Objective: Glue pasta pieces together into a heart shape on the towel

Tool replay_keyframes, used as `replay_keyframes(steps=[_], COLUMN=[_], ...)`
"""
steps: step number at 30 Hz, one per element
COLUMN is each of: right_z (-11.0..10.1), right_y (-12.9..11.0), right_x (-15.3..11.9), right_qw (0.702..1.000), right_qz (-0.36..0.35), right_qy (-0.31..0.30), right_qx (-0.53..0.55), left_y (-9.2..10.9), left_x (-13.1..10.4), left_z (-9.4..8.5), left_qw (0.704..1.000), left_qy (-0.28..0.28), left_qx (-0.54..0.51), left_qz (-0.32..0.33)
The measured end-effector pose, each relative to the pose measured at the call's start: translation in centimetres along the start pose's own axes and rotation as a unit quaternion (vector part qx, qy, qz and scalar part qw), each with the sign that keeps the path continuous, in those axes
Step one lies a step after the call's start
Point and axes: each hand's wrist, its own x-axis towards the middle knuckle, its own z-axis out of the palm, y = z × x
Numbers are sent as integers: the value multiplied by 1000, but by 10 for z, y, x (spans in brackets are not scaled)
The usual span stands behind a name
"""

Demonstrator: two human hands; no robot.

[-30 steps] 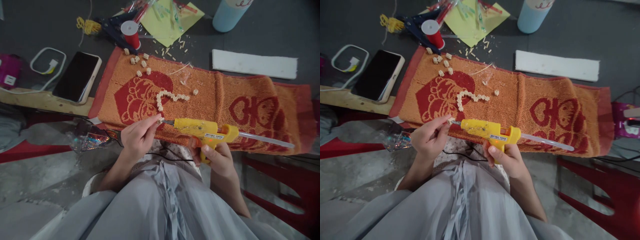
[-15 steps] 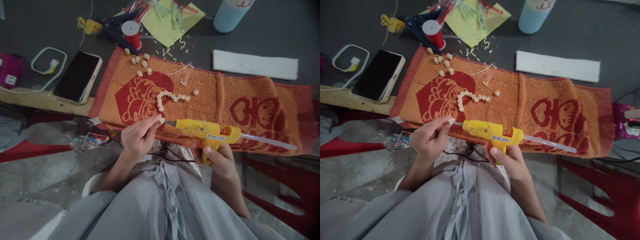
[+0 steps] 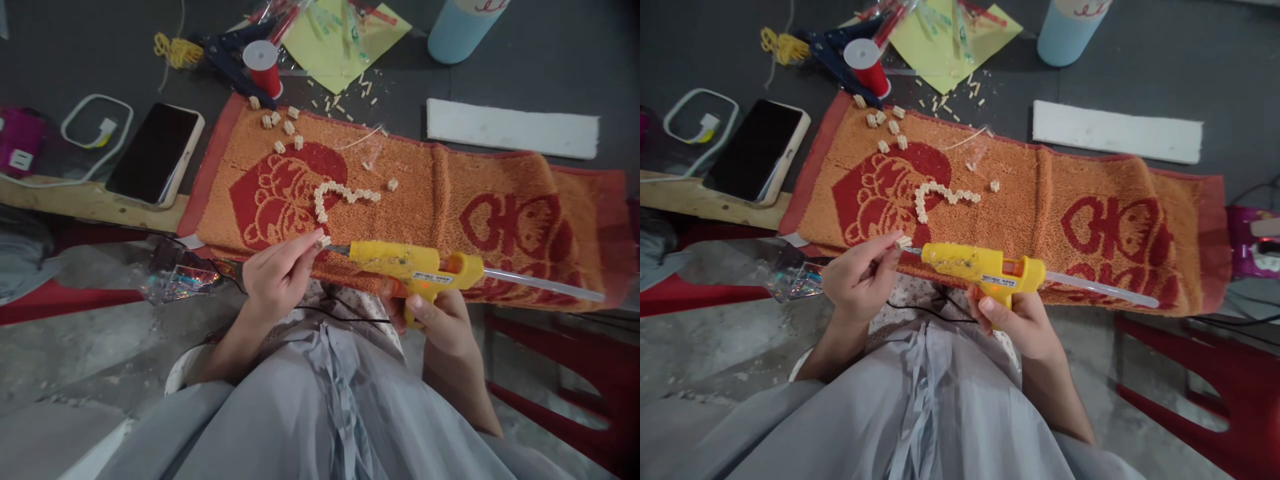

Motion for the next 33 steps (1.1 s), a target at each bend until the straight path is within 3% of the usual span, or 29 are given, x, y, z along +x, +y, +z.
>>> replay_keyframes(steps=[10, 17, 27, 33], right_z=[-2, -7, -5, -16], right_y=[1, 3, 0, 5], right_x=[-1, 1, 0, 3], right_qw=[1000, 1000, 1000, 998], right_qz=[5, -16, -13, -18], right_qy=[4, -20, 5, -49], right_qx=[1, -1, -12, -27], left_y=[0, 0, 0, 0], left_x=[-5, -5, -5, -5], left_z=[2, 2, 2, 2], left_qw=[999, 999, 999, 999], left_qy=[14, 15, 19, 20], left_qx=[9, -7, -6, -10], left_qz=[-46, -50, -50, -42])
